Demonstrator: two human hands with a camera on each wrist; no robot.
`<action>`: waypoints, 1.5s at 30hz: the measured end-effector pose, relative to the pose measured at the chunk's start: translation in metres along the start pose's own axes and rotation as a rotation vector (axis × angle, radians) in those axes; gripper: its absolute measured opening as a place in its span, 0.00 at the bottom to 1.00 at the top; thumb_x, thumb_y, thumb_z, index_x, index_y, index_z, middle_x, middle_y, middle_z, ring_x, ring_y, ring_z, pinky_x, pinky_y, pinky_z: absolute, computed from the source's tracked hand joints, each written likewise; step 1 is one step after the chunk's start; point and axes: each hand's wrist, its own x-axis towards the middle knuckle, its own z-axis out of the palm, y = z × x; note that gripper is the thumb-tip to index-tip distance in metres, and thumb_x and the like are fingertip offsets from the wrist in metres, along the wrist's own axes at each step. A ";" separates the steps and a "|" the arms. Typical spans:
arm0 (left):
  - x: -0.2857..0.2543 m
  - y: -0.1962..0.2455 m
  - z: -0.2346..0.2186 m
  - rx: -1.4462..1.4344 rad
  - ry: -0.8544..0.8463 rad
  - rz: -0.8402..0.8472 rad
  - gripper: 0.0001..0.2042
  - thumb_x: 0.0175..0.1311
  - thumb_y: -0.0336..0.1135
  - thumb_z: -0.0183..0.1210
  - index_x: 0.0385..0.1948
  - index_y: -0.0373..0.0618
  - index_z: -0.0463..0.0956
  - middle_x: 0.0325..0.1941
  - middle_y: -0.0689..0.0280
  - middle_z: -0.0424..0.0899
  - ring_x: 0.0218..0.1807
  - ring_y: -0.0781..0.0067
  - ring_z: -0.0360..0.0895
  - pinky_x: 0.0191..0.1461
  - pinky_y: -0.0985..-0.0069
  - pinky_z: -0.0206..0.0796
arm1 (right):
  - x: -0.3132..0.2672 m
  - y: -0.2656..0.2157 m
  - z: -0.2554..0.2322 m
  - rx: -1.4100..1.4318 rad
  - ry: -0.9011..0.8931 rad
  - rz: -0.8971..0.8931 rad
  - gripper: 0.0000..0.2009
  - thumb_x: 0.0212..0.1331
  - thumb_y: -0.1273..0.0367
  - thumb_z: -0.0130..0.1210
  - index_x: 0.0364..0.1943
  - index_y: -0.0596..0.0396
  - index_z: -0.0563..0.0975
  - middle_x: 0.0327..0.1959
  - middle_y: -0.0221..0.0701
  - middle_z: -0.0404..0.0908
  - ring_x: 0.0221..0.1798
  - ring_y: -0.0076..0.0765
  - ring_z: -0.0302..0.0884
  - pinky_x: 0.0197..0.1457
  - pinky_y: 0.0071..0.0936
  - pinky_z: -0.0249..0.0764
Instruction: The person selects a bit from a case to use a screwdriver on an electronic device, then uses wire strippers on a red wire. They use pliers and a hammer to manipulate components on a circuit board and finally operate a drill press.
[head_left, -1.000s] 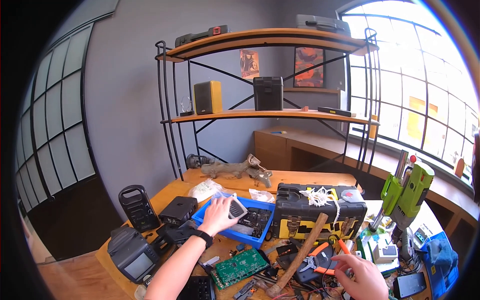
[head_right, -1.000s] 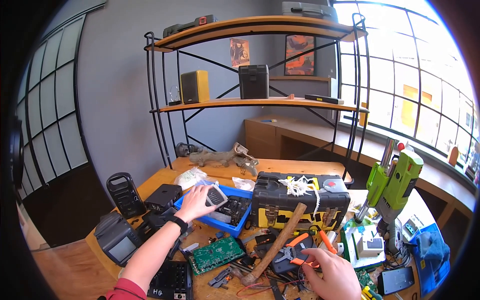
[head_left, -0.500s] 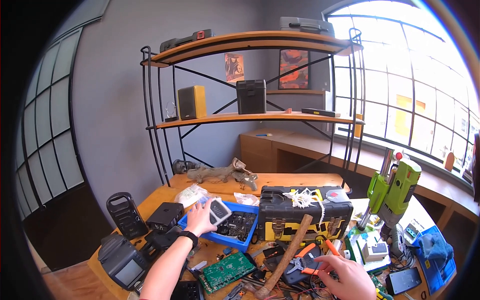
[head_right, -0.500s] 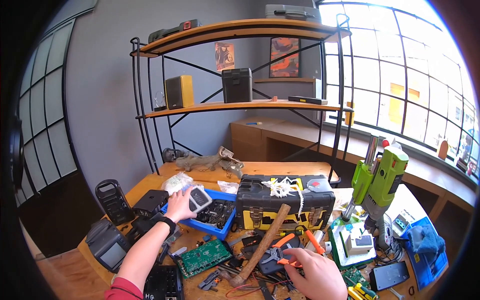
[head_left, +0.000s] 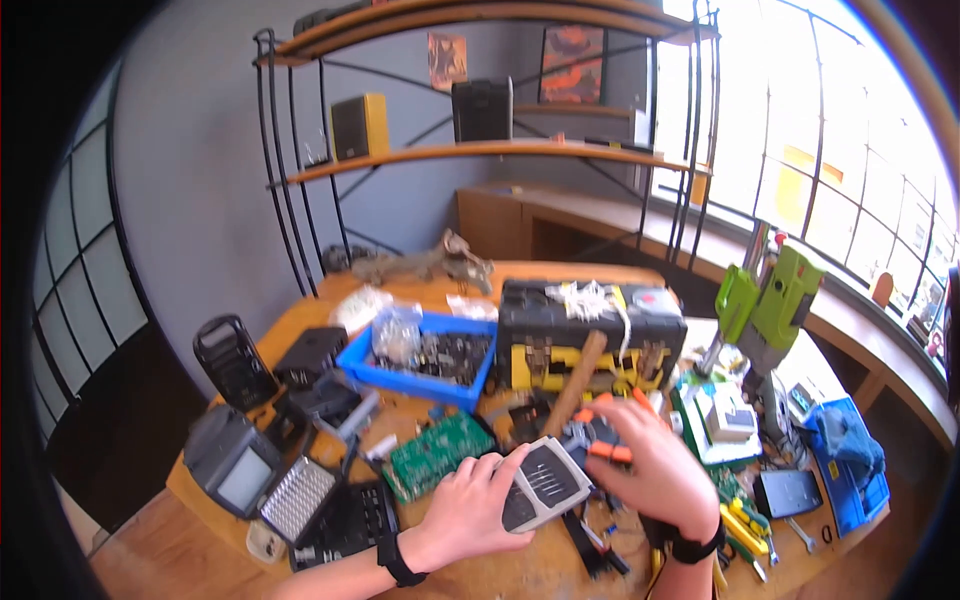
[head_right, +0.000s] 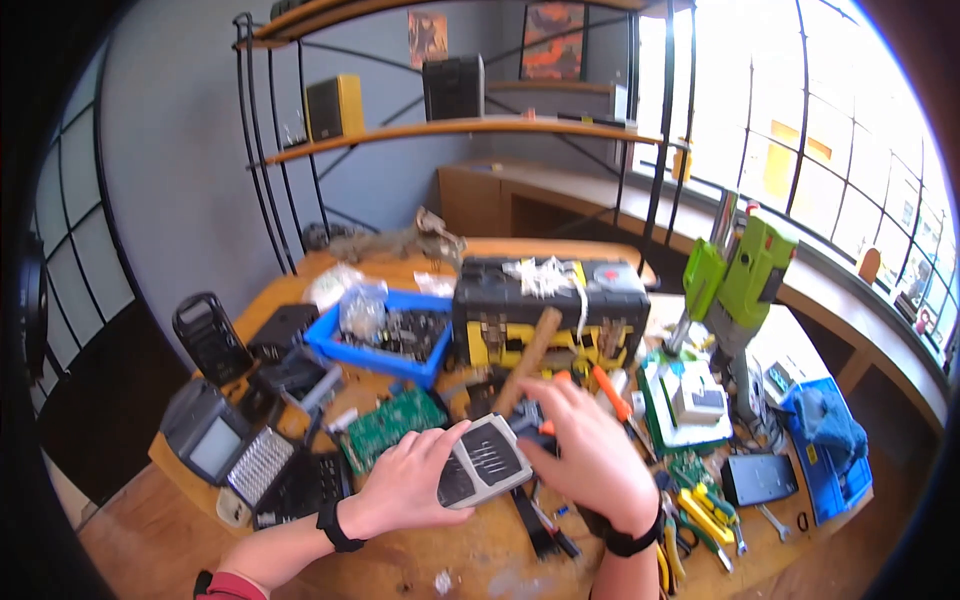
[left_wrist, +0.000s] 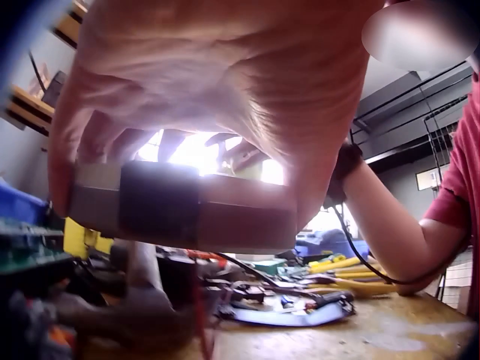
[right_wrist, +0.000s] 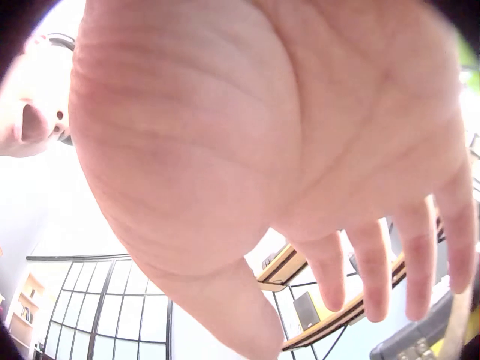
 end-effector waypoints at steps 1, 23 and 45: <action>-0.010 0.005 0.012 0.014 0.028 0.028 0.51 0.44 0.53 0.75 0.72 0.42 0.61 0.55 0.50 0.76 0.54 0.46 0.76 0.59 0.58 0.74 | -0.003 -0.006 -0.006 0.007 0.007 0.027 0.26 0.58 0.69 0.67 0.61 0.56 0.75 0.54 0.44 0.80 0.59 0.56 0.77 0.64 0.43 0.73; -0.123 0.022 0.014 0.214 0.135 -0.343 0.28 0.43 0.48 0.78 0.33 0.44 0.67 0.62 0.47 0.73 0.56 0.44 0.75 0.54 0.57 0.73 | -0.021 -0.018 -0.023 0.067 -0.033 0.064 0.18 0.63 0.69 0.62 0.57 0.53 0.79 0.51 0.40 0.84 0.53 0.49 0.84 0.60 0.40 0.76; -0.139 -0.008 -0.006 0.053 -0.261 0.026 0.09 0.52 0.34 0.73 0.31 0.48 0.80 0.74 0.58 0.73 0.77 0.50 0.64 0.73 0.54 0.63 | -0.012 -0.009 -0.013 0.080 -0.107 0.169 0.20 0.66 0.74 0.58 0.62 0.53 0.79 0.50 0.33 0.87 0.50 0.33 0.84 0.58 0.32 0.75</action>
